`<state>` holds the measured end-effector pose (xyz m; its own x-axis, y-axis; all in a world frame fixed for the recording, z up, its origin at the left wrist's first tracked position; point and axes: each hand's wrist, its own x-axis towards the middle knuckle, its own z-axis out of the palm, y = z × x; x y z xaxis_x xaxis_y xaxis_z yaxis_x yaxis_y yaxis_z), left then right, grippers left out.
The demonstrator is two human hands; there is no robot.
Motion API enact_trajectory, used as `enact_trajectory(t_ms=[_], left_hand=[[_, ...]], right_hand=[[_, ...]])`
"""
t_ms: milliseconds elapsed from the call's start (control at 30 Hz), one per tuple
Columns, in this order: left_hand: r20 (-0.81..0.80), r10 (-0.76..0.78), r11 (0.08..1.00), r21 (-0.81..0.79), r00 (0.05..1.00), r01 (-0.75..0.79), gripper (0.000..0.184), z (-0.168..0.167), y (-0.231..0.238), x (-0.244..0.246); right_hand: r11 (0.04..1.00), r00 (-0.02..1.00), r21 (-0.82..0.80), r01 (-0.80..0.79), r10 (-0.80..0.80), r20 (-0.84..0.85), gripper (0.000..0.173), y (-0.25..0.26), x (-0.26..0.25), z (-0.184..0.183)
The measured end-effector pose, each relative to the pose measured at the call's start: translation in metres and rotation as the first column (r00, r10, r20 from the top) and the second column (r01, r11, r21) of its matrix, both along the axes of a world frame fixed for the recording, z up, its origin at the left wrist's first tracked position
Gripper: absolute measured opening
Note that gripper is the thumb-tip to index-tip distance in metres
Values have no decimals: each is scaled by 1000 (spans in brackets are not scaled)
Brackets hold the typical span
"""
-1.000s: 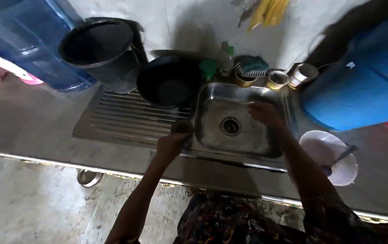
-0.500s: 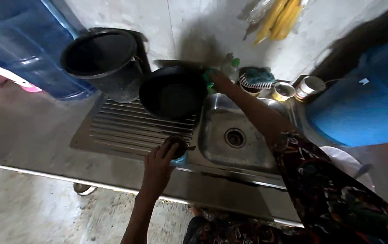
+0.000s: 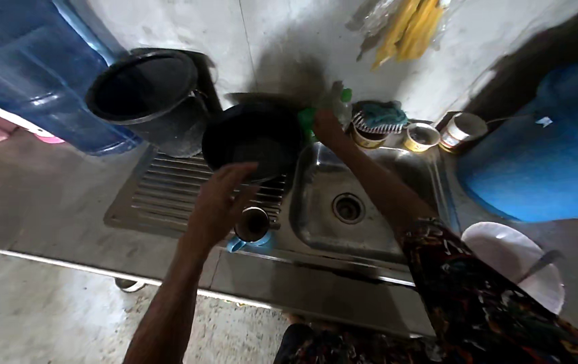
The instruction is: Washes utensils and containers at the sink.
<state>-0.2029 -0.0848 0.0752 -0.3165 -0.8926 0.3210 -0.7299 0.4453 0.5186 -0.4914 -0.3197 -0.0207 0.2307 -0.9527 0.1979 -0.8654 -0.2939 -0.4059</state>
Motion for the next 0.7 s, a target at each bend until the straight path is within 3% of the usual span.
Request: enact_trajectory(t_ms=[67,133,267,433,700], left_hand=[[-13,-72,997,-40,997,72,39,16,-49,-26],[6,-148,988,-36,989,148,39,23,-104,-60],[197,-236,970,111,951,218,39,-5,-214,-135],[380,-79,923,377,922,-77,55,-45,-283,-194],[452,112,869,388,885,-308,84,-79,-313,-224]], right_hand=[[992,952,-17,123,-113,284,32,25,-8,-5],[974,859,61,219,-222,462,31,46,-14,-18],[948,739,256,191,-310,599,33,60,-7,-50],[895,756,422,141,-373,538,51,39,5,-60],[919,678,395,10,-296,673,53,10,7,-92]])
